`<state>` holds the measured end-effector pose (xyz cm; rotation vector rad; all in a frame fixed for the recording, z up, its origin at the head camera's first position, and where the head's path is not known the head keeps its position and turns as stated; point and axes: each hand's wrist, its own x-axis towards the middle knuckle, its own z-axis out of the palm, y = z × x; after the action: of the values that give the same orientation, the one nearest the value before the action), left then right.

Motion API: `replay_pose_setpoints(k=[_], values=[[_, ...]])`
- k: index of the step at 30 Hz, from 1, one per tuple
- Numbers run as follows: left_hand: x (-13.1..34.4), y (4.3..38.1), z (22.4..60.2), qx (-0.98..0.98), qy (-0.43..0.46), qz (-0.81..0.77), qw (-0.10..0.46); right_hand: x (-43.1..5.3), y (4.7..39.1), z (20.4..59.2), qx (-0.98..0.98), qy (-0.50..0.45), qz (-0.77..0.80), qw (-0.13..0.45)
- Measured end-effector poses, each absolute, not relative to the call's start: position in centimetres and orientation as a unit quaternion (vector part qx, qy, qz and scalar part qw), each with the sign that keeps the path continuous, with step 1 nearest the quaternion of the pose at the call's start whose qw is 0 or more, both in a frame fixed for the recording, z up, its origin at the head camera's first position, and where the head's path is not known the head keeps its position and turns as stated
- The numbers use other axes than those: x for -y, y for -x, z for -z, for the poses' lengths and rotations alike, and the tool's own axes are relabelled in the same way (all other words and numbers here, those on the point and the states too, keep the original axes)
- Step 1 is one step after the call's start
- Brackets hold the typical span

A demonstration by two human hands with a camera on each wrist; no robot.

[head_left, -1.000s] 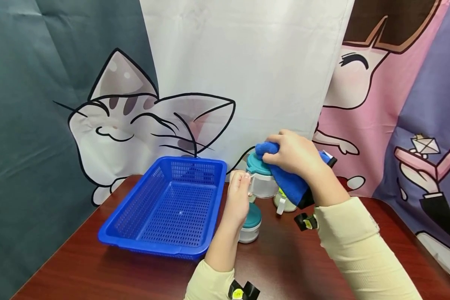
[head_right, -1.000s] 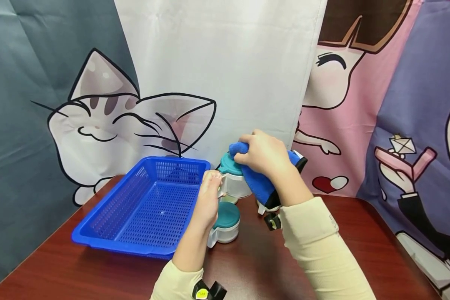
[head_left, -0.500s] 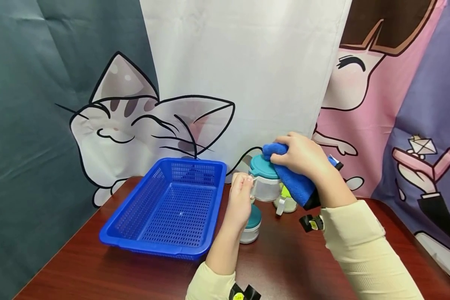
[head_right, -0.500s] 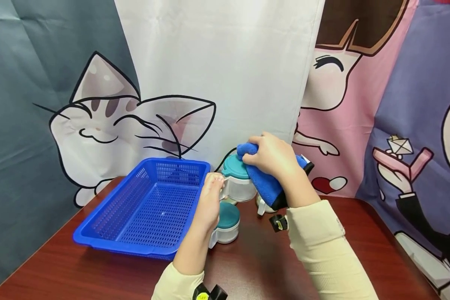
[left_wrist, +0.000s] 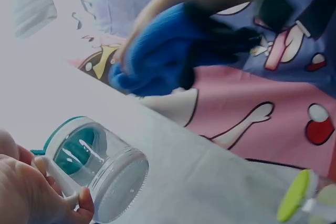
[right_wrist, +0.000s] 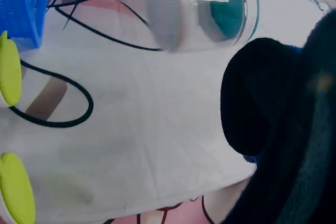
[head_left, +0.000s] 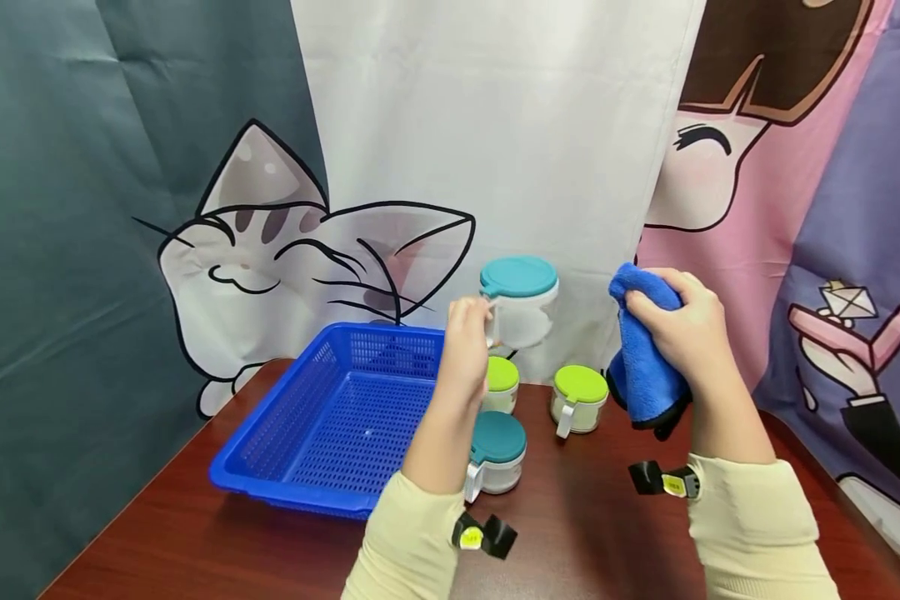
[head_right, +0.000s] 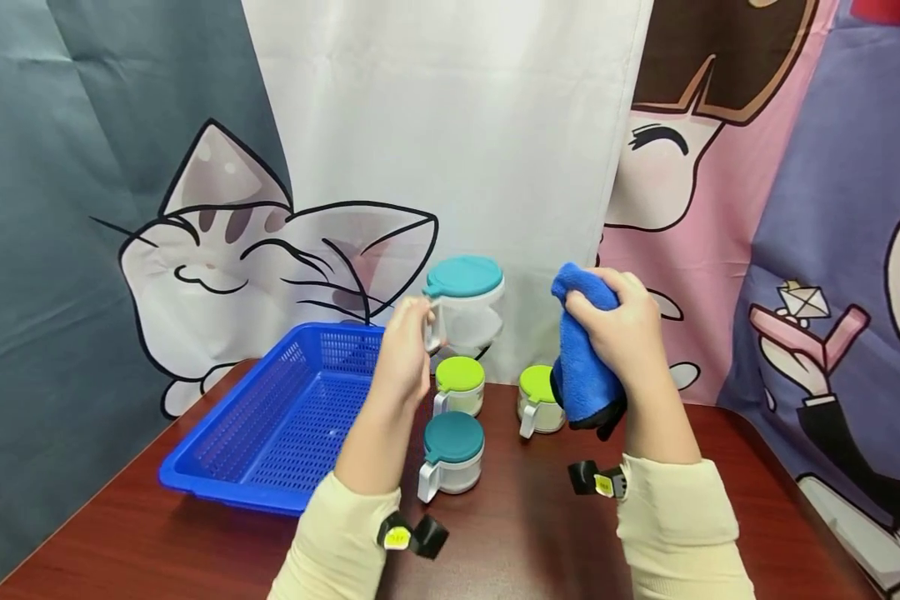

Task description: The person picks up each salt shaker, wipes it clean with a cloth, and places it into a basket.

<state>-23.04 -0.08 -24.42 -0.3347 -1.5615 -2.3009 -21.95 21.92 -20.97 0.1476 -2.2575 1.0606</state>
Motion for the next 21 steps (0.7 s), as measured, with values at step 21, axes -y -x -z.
replay_pose_setpoints(k=[21], values=[[14.0, 31.6, 27.2, 0.484, -0.111, 0.831, 0.252, -25.4, 20.8, 25.8, 0.851, 0.011, -0.441, 0.285]])
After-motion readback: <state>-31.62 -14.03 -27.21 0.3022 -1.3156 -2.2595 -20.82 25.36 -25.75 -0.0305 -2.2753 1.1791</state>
